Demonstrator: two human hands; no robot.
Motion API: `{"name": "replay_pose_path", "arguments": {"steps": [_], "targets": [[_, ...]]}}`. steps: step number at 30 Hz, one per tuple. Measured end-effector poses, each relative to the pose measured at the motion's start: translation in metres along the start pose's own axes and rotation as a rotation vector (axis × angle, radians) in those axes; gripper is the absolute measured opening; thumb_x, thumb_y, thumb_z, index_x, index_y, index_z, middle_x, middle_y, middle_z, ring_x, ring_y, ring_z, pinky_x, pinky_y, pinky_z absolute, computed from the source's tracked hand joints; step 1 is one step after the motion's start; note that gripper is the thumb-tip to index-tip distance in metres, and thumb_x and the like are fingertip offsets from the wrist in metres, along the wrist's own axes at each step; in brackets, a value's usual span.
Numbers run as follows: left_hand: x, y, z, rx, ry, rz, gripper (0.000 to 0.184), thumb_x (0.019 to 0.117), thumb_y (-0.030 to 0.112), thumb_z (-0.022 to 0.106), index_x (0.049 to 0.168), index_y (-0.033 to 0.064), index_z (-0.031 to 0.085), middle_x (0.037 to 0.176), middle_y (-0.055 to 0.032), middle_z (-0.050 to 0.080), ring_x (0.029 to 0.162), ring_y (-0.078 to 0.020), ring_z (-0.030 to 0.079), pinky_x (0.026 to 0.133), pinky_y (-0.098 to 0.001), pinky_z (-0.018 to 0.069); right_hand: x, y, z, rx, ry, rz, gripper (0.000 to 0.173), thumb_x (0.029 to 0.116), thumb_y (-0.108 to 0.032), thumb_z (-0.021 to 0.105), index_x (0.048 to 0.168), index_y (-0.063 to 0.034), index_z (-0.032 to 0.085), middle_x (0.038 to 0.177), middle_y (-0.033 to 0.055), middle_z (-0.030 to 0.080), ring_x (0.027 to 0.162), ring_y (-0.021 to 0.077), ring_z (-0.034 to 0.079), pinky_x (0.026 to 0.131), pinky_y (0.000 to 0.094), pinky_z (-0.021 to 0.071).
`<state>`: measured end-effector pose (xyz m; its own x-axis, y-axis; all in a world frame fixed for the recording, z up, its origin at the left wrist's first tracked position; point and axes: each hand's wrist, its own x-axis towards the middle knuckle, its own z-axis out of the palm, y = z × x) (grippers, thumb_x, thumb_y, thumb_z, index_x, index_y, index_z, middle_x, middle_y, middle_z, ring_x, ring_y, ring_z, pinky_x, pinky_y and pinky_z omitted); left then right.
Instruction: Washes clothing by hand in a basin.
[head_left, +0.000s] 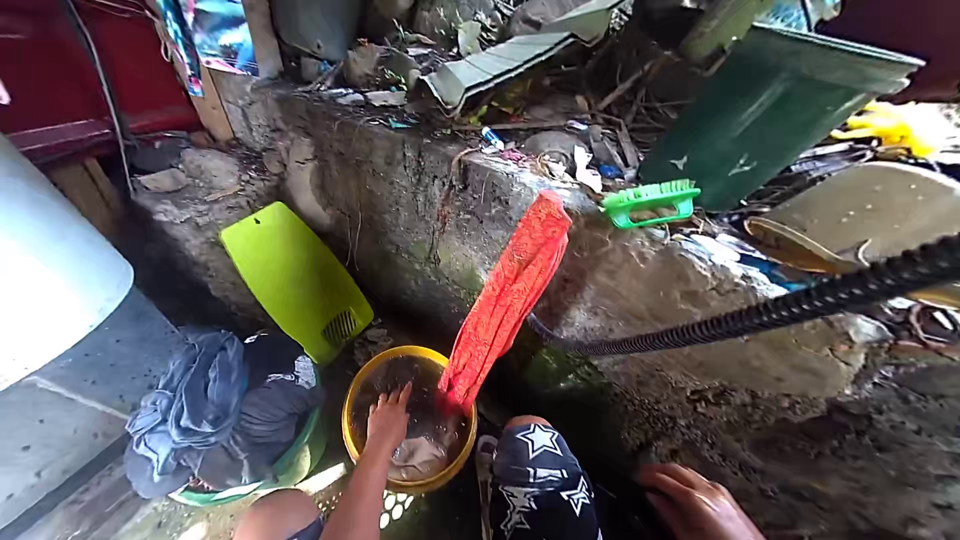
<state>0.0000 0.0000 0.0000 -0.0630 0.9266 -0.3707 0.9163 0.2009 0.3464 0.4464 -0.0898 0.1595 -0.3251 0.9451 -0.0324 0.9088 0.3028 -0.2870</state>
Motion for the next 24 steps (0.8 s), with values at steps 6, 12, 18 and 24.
{"name": "replay_pose_path", "arguments": {"steps": [6, 12, 18, 24], "targets": [[-0.013, 0.004, 0.004, 0.089, -0.272, -0.241, 0.048, 0.0971, 0.026, 0.065, 0.136, -0.0002, 0.061, 0.141, -0.0241, 0.06, 0.134, -0.0419, 0.054, 0.116, -0.0641, 0.033, 0.124, -0.142, 0.032, 0.185, 0.155, -0.498, 0.019, 0.0957, -0.011, 0.062, 0.105, -0.0075, 0.078, 0.113, 0.0105, 0.074, 0.111, 0.031, 0.069, 0.098, 0.0554, 0.0523], [-0.026, 0.007, -0.069, -0.717, 0.088, 0.027, 0.02, 0.095, 0.012, 0.068, 0.107, -0.0033, 0.072, 0.108, -0.0205, 0.07, 0.106, -0.0315, 0.065, 0.097, -0.0532, 0.0504, 0.231, -0.213, 0.118, 0.071, -0.605, -0.177, 0.067, 0.0903, -0.015, 0.075, 0.147, 0.0054, 0.045, 0.148, 0.0295, 0.048, 0.14, 0.0437, 0.046, 0.114, 0.06, 0.0385], [-0.097, 0.012, -0.171, -1.549, 0.596, 0.498, 0.026, 0.0946, 0.0, 0.044, 0.086, 0.0107, 0.066, 0.082, 0.0051, 0.07, 0.079, -0.0048, 0.068, 0.076, -0.0275, 0.0592, 0.244, -0.22, 0.14, 0.425, -0.612, -0.292, 0.075, 0.0903, -0.026, 0.08, 0.15, 0.0039, 0.046, 0.152, 0.0299, 0.045, 0.144, 0.0388, 0.042, 0.121, 0.0501, 0.0309], [-0.088, -0.011, -0.16, -1.7, 0.638, 0.332, 0.023, 0.1051, 0.006, 0.038, 0.099, 0.0065, 0.06, 0.089, -0.0006, 0.069, 0.085, -0.0091, 0.068, 0.081, -0.0315, 0.0591, 0.233, -0.241, 0.161, 0.567, -0.799, -0.349, 0.038, 0.1059, -0.02, 0.056, 0.129, 0.009, 0.059, 0.126, 0.0283, 0.062, 0.119, 0.0345, 0.06, 0.105, 0.0524, 0.043]]}}
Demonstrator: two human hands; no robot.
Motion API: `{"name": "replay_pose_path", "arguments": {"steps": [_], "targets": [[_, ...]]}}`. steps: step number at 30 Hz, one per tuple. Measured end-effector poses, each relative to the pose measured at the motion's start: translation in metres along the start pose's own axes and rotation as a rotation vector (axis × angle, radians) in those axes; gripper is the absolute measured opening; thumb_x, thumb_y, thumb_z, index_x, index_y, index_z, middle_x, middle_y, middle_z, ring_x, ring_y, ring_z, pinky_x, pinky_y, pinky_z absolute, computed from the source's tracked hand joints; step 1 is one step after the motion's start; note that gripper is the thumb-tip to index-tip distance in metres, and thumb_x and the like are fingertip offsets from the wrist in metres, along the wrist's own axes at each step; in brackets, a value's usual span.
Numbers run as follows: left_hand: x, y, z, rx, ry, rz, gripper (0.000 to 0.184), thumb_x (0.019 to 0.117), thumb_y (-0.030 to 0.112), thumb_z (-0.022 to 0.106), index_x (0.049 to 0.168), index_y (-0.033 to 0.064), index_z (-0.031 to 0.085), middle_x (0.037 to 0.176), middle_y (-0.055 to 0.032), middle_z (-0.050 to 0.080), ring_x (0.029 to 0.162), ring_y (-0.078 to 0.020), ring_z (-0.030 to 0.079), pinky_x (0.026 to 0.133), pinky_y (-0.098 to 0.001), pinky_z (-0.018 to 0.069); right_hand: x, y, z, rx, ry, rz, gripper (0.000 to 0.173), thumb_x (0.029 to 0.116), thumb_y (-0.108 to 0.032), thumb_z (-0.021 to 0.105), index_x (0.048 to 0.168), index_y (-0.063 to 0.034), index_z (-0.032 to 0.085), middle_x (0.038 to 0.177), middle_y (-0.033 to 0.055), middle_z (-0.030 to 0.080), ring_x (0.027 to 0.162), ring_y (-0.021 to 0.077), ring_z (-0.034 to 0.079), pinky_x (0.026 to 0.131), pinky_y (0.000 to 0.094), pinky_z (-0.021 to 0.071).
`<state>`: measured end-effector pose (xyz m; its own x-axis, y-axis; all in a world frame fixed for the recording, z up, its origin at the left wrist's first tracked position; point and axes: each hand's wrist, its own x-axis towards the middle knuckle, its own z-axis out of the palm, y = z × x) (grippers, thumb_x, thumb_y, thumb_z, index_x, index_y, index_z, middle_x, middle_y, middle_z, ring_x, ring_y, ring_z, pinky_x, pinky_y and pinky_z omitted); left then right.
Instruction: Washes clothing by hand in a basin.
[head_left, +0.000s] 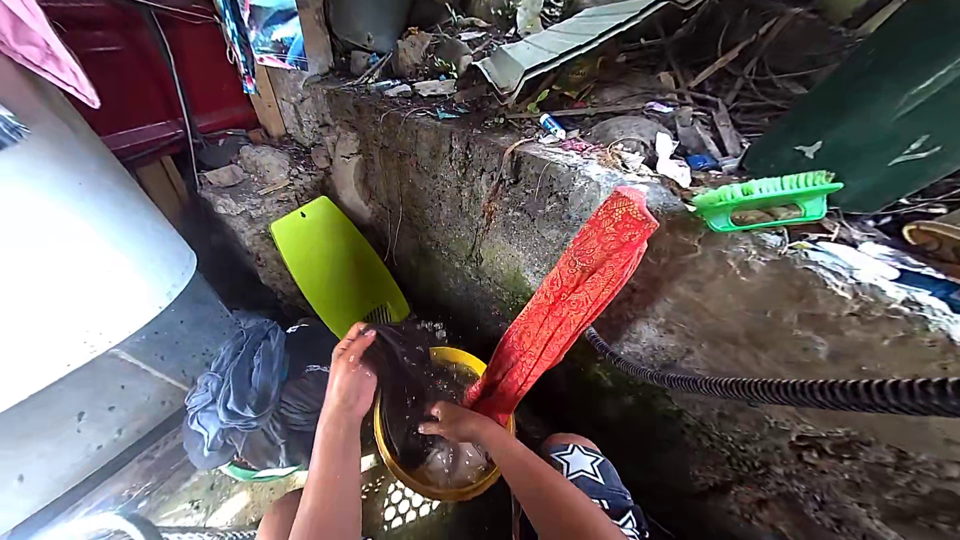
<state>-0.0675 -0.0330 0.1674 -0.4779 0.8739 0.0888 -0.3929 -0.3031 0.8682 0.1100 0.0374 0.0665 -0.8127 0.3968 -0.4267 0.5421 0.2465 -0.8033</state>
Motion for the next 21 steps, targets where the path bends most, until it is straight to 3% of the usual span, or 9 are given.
{"name": "replay_pose_path", "arguments": {"steps": [2, 3, 6, 8, 10, 12, 14, 17, 21], "targets": [[0.003, -0.027, -0.009, 0.335, -0.067, -0.061, 0.015, 0.101, 0.004, 0.051, 0.109, -0.0024, 0.062, 0.095, -0.0063, 0.067, 0.087, -0.0121, 0.065, 0.082, -0.0326, 0.0568, 0.0, -0.01, 0.005, 0.053, 0.032, 0.056, 0.038, 0.109, -0.018, 0.049, 0.134, 0.0096, 0.056, 0.13, 0.0305, 0.06, 0.118, 0.0386, 0.061, 0.103, 0.0553, 0.0459], [0.004, -0.04, -0.015, 0.537, -0.137, -0.108, 0.024, 0.0984, 0.006, 0.06, 0.118, -0.0071, 0.064, 0.104, -0.014, 0.07, 0.095, -0.0181, 0.067, 0.088, -0.0373, 0.0566, -0.003, -0.019, 0.003, 0.093, 0.096, 0.071, 0.037, 0.1106, -0.019, 0.045, 0.135, 0.008, 0.054, 0.128, 0.0289, 0.06, 0.111, 0.0375, 0.064, 0.096, 0.0543, 0.0521], [0.001, -0.059, -0.024, 1.067, -0.434, -0.33, 0.057, 0.1019, 0.02, 0.061, 0.151, -0.0032, 0.045, 0.145, -0.0261, 0.056, 0.136, -0.0357, 0.056, 0.117, -0.0524, 0.0405, -0.015, -0.036, -0.011, 0.286, 0.462, -0.042, 0.031, 0.1106, -0.015, 0.041, 0.12, 0.0086, 0.059, 0.105, 0.0204, 0.062, 0.083, 0.0248, 0.063, 0.075, 0.0416, 0.0549], [-0.007, -0.061, -0.022, 1.264, -0.507, -0.431, 0.064, 0.0997, 0.014, 0.059, 0.157, -0.0009, 0.036, 0.15, -0.0269, 0.051, 0.14, -0.0389, 0.05, 0.118, -0.0556, 0.0369, -0.016, -0.037, -0.018, 0.561, 0.707, -0.168, 0.028, 0.1099, -0.012, 0.041, 0.113, 0.0093, 0.058, 0.093, 0.0118, 0.058, 0.07, 0.0133, 0.056, 0.061, 0.0308, 0.0505], [-0.016, -0.064, -0.019, 1.41, -0.464, -0.52, 0.066, 0.0958, 0.013, 0.064, 0.154, -0.0037, 0.038, 0.144, -0.0287, 0.054, 0.135, -0.0412, 0.053, 0.114, -0.0573, 0.0399, -0.016, -0.039, -0.027, 0.743, 0.774, -0.247, 0.026, 0.109, -0.009, 0.042, 0.124, 0.0096, 0.053, 0.106, 0.0143, 0.058, 0.081, 0.0156, 0.064, 0.068, 0.0326, 0.0575], [-0.026, -0.078, -0.019, 1.534, -0.408, -0.634, 0.057, 0.0953, 0.02, 0.068, 0.142, -0.0079, 0.05, 0.137, -0.0301, 0.058, 0.13, -0.043, 0.057, 0.109, -0.0593, 0.0449, -0.021, -0.038, -0.038, 0.549, 0.705, -0.152, 0.041, 0.1054, -0.005, 0.051, 0.143, 0.0111, 0.044, 0.134, 0.0253, 0.055, 0.111, 0.026, 0.066, 0.091, 0.0368, 0.0586], [-0.032, -0.101, -0.022, 1.571, -0.42, -0.726, 0.054, 0.0992, 0.031, 0.067, 0.136, -0.0075, 0.056, 0.137, -0.0298, 0.058, 0.131, -0.0429, 0.056, 0.108, -0.0601, 0.0455, -0.025, -0.038, -0.047, 0.004, 0.588, 0.111, 0.05, 0.1033, -0.015, 0.058, 0.145, 0.0106, 0.047, 0.149, 0.0274, 0.048, 0.135, 0.0313, 0.054, 0.112, 0.039, 0.0458], [-0.045, -0.145, -0.026, 1.712, -0.454, -0.709, 0.052, 0.1017, 0.036, 0.063, 0.14, 0.0018, 0.057, 0.14, -0.0233, 0.06, 0.13, -0.0404, 0.059, 0.104, -0.0591, 0.0493, -0.023, -0.034, -0.03, -0.432, 0.278, 0.363, 0.038, 0.1052, -0.025, 0.051, 0.131, 0.0008, 0.063, 0.139, 0.0263, 0.058, 0.134, 0.0419, 0.053, 0.109, 0.0606, 0.0429], [-0.052, -0.162, -0.021, 1.863, -0.51, -0.734, 0.038, 0.103, 0.025, 0.056, 0.136, 0.0058, 0.062, 0.142, -0.0188, 0.06, 0.131, -0.0397, 0.057, 0.101, -0.0624, 0.0482, -0.016, -0.006, 0.007, -0.615, -0.274, 0.303, 0.039, 0.1058, -0.025, 0.054, 0.134, 0.0014, 0.063, 0.137, 0.0292, 0.059, 0.132, 0.0469, 0.053, 0.107, 0.0683, 0.0387]]}}
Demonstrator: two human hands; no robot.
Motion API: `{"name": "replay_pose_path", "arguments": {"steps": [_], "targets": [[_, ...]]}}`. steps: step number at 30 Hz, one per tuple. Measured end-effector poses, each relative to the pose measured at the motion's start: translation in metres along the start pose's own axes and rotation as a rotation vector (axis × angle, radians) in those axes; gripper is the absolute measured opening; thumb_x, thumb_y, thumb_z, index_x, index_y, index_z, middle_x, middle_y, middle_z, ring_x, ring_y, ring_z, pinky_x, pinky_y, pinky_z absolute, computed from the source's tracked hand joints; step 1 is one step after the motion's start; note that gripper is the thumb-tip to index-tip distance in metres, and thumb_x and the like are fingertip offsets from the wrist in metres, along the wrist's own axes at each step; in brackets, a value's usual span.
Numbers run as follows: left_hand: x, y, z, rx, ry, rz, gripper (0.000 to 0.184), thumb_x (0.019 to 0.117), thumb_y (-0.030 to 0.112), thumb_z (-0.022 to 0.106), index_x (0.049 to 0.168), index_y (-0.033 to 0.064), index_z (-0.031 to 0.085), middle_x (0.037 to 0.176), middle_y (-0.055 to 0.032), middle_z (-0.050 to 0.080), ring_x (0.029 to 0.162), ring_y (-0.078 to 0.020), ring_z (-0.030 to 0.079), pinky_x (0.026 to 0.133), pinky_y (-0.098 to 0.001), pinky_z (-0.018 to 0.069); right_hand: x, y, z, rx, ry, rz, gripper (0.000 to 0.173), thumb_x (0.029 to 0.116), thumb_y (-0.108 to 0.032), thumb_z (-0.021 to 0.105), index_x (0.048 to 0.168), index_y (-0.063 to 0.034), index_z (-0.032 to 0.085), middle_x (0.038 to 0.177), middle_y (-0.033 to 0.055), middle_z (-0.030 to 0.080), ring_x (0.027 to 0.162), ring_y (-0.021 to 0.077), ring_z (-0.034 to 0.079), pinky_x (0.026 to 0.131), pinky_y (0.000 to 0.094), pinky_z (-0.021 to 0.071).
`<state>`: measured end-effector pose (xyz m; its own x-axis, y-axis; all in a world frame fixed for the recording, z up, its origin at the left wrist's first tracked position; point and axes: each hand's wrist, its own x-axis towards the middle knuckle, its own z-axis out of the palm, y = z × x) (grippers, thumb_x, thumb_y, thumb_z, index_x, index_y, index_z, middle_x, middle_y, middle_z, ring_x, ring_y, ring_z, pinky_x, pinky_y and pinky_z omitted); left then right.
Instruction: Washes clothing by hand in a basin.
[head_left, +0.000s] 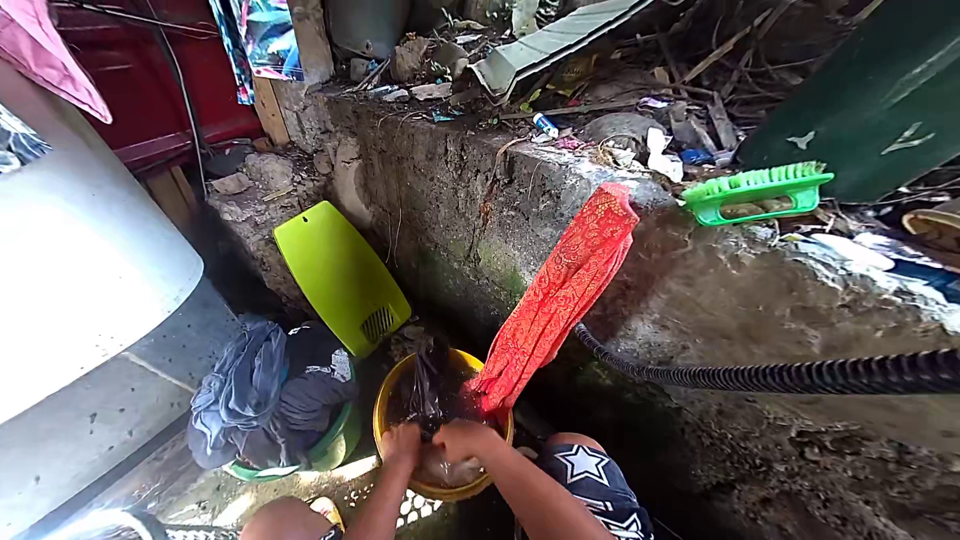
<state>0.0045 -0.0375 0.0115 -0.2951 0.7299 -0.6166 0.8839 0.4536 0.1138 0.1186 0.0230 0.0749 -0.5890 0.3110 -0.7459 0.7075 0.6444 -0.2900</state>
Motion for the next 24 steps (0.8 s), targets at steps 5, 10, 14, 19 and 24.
{"name": "replay_pose_path", "arguments": {"steps": [5, 10, 14, 19, 24], "targets": [[0.017, -0.01, -0.029, -0.804, 0.085, 0.087, 0.042, 0.101, 0.026, 0.064, 0.127, -0.0057, 0.064, 0.132, -0.0268, 0.062, 0.128, -0.0383, 0.057, 0.108, -0.0576, 0.044, -0.014, 0.004, -0.002, -0.034, -0.123, 0.335, 0.049, 0.1023, -0.032, 0.057, 0.134, 0.0052, 0.06, 0.144, 0.0285, 0.054, 0.136, 0.0447, 0.05, 0.105, 0.0688, 0.0397], [-0.044, 0.001, -0.093, -1.573, 0.329, 0.318, 0.016, 0.1033, 0.006, 0.051, 0.1, -0.0042, 0.063, 0.094, -0.0122, 0.065, 0.09, -0.0185, 0.063, 0.083, -0.0392, 0.0538, -0.018, 0.014, -0.016, 0.14, 0.125, 0.415, 0.075, 0.0903, -0.049, 0.075, 0.143, 0.0001, 0.053, 0.149, 0.0255, 0.051, 0.137, 0.0427, 0.05, 0.105, 0.0661, 0.0428], [-0.076, -0.006, -0.128, -2.07, 0.348, 0.468, 0.025, 0.105, 0.01, 0.034, 0.1, 0.0072, 0.058, 0.086, -0.0046, 0.07, 0.081, -0.0138, 0.07, 0.074, -0.0345, 0.0605, -0.015, 0.021, -0.02, 0.351, 0.29, 0.248, 0.077, 0.0878, -0.022, 0.079, 0.153, -0.0038, 0.043, 0.153, 0.0267, 0.045, 0.139, 0.046, 0.046, 0.108, 0.0671, 0.0398], [-0.059, -0.013, -0.124, -2.387, 0.22, 0.381, 0.032, 0.1081, 0.027, 0.031, 0.102, 0.0093, 0.056, 0.088, -0.0081, 0.068, 0.082, -0.0204, 0.07, 0.072, -0.0419, 0.0601, -0.021, 0.023, -0.03, 1.097, 0.659, -0.038, 0.034, 0.1102, -0.014, 0.041, 0.129, 0.0102, 0.057, 0.123, 0.026, 0.062, 0.113, 0.0298, 0.06, 0.099, 0.0452, 0.0472], [-0.023, -0.02, -0.091, -2.062, 0.28, 0.077, 0.043, 0.111, 0.024, 0.038, 0.144, -0.0022, 0.041, 0.139, -0.022, 0.052, 0.122, -0.0302, 0.056, 0.102, -0.0483, 0.0478, -0.02, 0.029, -0.035, 1.174, 0.632, -0.063, 0.032, 0.1106, -0.016, 0.044, 0.133, 0.0064, 0.048, 0.111, 0.021, 0.066, 0.093, 0.024, 0.069, 0.083, 0.038, 0.0561]]}}
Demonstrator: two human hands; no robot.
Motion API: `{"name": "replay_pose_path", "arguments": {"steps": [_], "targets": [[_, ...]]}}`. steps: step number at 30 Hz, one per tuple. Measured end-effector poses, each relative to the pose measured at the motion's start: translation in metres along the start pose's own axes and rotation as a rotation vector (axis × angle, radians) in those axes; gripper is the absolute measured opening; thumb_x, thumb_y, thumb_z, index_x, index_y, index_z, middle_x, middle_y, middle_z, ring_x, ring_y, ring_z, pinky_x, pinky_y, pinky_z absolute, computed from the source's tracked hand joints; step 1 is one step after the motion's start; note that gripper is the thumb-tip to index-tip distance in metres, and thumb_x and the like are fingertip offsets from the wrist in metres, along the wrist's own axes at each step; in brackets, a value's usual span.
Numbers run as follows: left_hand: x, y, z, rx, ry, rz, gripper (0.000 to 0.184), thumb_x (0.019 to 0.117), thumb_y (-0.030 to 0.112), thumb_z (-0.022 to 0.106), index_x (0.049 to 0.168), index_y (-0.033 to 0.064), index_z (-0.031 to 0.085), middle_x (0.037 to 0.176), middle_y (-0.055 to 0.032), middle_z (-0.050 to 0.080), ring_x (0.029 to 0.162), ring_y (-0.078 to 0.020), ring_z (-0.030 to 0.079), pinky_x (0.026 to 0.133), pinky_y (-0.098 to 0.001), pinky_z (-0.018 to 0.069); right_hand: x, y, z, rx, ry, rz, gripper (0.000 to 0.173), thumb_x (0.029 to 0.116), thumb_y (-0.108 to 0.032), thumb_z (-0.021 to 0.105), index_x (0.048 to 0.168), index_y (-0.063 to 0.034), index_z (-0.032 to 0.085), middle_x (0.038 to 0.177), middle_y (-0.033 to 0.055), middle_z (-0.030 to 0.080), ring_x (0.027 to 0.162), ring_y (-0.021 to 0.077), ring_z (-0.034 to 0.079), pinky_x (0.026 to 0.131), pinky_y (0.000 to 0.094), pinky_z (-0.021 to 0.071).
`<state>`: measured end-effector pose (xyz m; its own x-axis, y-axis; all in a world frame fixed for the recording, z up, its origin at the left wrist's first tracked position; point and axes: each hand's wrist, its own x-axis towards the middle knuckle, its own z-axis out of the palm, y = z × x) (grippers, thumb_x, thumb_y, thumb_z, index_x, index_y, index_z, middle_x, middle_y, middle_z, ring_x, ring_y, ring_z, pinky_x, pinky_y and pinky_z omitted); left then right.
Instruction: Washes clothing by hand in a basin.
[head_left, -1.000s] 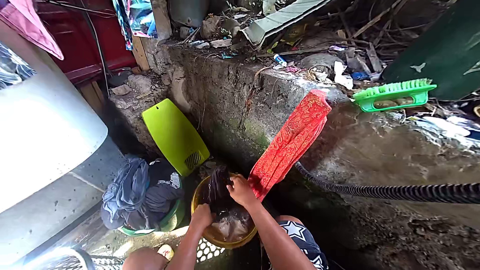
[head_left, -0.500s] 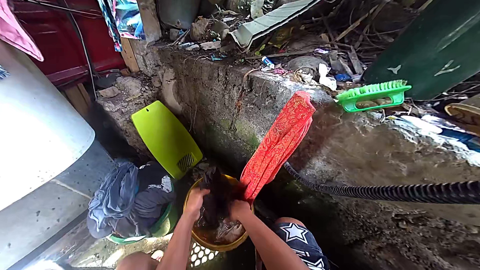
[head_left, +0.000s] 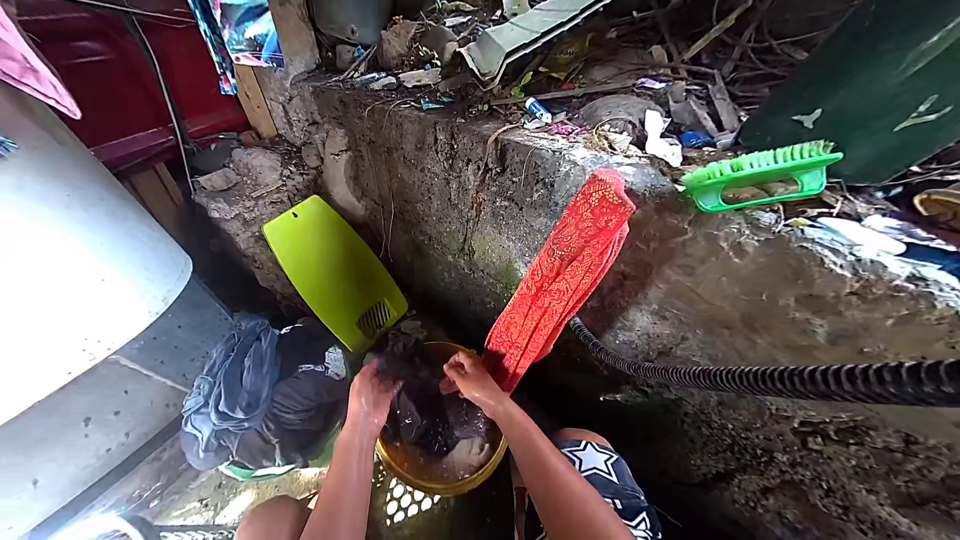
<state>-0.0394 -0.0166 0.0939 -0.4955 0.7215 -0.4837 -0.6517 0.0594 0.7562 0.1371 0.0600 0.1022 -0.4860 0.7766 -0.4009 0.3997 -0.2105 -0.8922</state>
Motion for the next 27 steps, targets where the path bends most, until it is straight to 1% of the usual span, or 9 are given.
{"name": "replay_pose_path", "arguments": {"steps": [3, 6, 9, 11, 13, 18, 21, 24, 27], "targets": [[-0.006, -0.019, 0.001, 0.819, 0.036, 0.171, 0.05, 0.1026, 0.018, 0.061, 0.143, -0.0093, 0.047, 0.139, -0.0303, 0.056, 0.128, -0.0382, 0.057, 0.105, -0.0522, 0.0486, 0.009, 0.015, 0.005, -0.39, -0.027, 0.009, 0.034, 0.103, -0.014, 0.055, 0.131, 0.0045, 0.058, 0.126, 0.0244, 0.064, 0.116, 0.0346, 0.064, 0.101, 0.0521, 0.05], [-0.035, -0.017, 0.021, 1.752, 0.017, 0.216, 0.043, 0.1031, 0.041, 0.054, 0.126, 0.0074, 0.069, 0.123, -0.0183, 0.071, 0.118, -0.0361, 0.067, 0.096, -0.0577, 0.0526, -0.002, 0.001, 0.01, -0.708, -0.027, 0.124, 0.04, 0.0997, -0.017, 0.056, 0.138, -0.0039, 0.057, 0.138, 0.0222, 0.06, 0.131, 0.039, 0.056, 0.104, 0.062, 0.046], [-0.03, -0.033, 0.022, 1.762, -0.256, 0.395, 0.035, 0.1042, 0.025, 0.055, 0.133, 0.0091, 0.067, 0.132, -0.0153, 0.068, 0.122, -0.0337, 0.066, 0.102, -0.055, 0.0516, -0.013, -0.008, 0.014, -0.855, -0.051, 0.193, 0.046, 0.0978, -0.017, 0.059, 0.141, -0.0041, 0.055, 0.143, 0.0226, 0.056, 0.133, 0.0414, 0.054, 0.102, 0.0646, 0.0463], [-0.005, -0.057, 0.01, 1.708, -0.448, 0.363, 0.053, 0.1029, 0.019, 0.059, 0.153, 0.0071, 0.047, 0.152, -0.0185, 0.052, 0.138, -0.0347, 0.054, 0.113, -0.0522, 0.0451, -0.01, -0.002, 0.016, -0.895, -0.089, 0.173, 0.041, 0.1008, -0.018, 0.054, 0.139, -0.0042, 0.057, 0.143, 0.0214, 0.057, 0.133, 0.0396, 0.055, 0.102, 0.0637, 0.0464], [0.013, -0.08, -0.003, 1.784, -0.422, 0.294, 0.064, 0.1021, 0.022, 0.062, 0.158, 0.0049, 0.036, 0.156, -0.0202, 0.046, 0.144, -0.0355, 0.046, 0.117, -0.0503, 0.0405, -0.005, 0.003, 0.017, -0.92, -0.127, 0.168, 0.036, 0.1038, -0.02, 0.05, 0.134, -0.0046, 0.06, 0.141, 0.0203, 0.059, 0.133, 0.0385, 0.055, 0.101, 0.0629, 0.0469], [0.011, -0.102, -0.008, 2.238, -0.381, -0.051, 0.042, 0.0977, 0.027, 0.064, 0.13, -0.0011, 0.063, 0.139, -0.0212, 0.062, 0.134, -0.0386, 0.054, 0.112, -0.0572, 0.0396, -0.005, 0.005, 0.016, -0.971, -0.165, 0.226, 0.034, 0.1045, -0.022, 0.05, 0.132, -0.0038, 0.061, 0.142, 0.0201, 0.058, 0.134, 0.0382, 0.054, 0.102, 0.063, 0.0467], [0.02, -0.094, -0.012, 2.036, -0.346, -0.114, 0.046, 0.0952, 0.03, 0.068, 0.13, -0.0001, 0.063, 0.137, -0.024, 0.061, 0.13, -0.0411, 0.057, 0.103, -0.0614, 0.0474, -0.001, 0.009, 0.014, -1.026, -0.217, 0.248, 0.037, 0.101, -0.021, 0.059, 0.133, -0.0023, 0.06, 0.144, 0.0222, 0.056, 0.135, 0.0403, 0.053, 0.101, 0.0644, 0.0463], [0.026, -0.063, -0.009, 1.337, -0.315, 0.091, 0.046, 0.0903, 0.022, 0.077, 0.126, -0.0044, 0.067, 0.129, -0.028, 0.064, 0.125, -0.0408, 0.06, 0.107, -0.0596, 0.0463, -0.002, 0.011, 0.011, -1.066, -0.289, 0.313, 0.048, 0.0948, -0.02, 0.067, 0.136, 0.0025, 0.057, 0.144, 0.0263, 0.054, 0.135, 0.0438, 0.052, 0.101, 0.0679, 0.0442], [-0.006, -0.011, 0.012, 0.904, -0.392, 0.285, 0.024, 0.0973, 0.014, 0.068, 0.111, -0.0058, 0.069, 0.108, -0.0182, 0.069, 0.104, -0.024, 0.065, 0.096, -0.0442, 0.0521, -0.005, 0.013, 0.017, -1.05, -0.327, 0.372, 0.061, 0.0877, -0.024, 0.08, 0.136, 0.0059, 0.057, 0.144, 0.0292, 0.053, 0.135, 0.0458, 0.051, 0.104, 0.0686, 0.0415]]}}
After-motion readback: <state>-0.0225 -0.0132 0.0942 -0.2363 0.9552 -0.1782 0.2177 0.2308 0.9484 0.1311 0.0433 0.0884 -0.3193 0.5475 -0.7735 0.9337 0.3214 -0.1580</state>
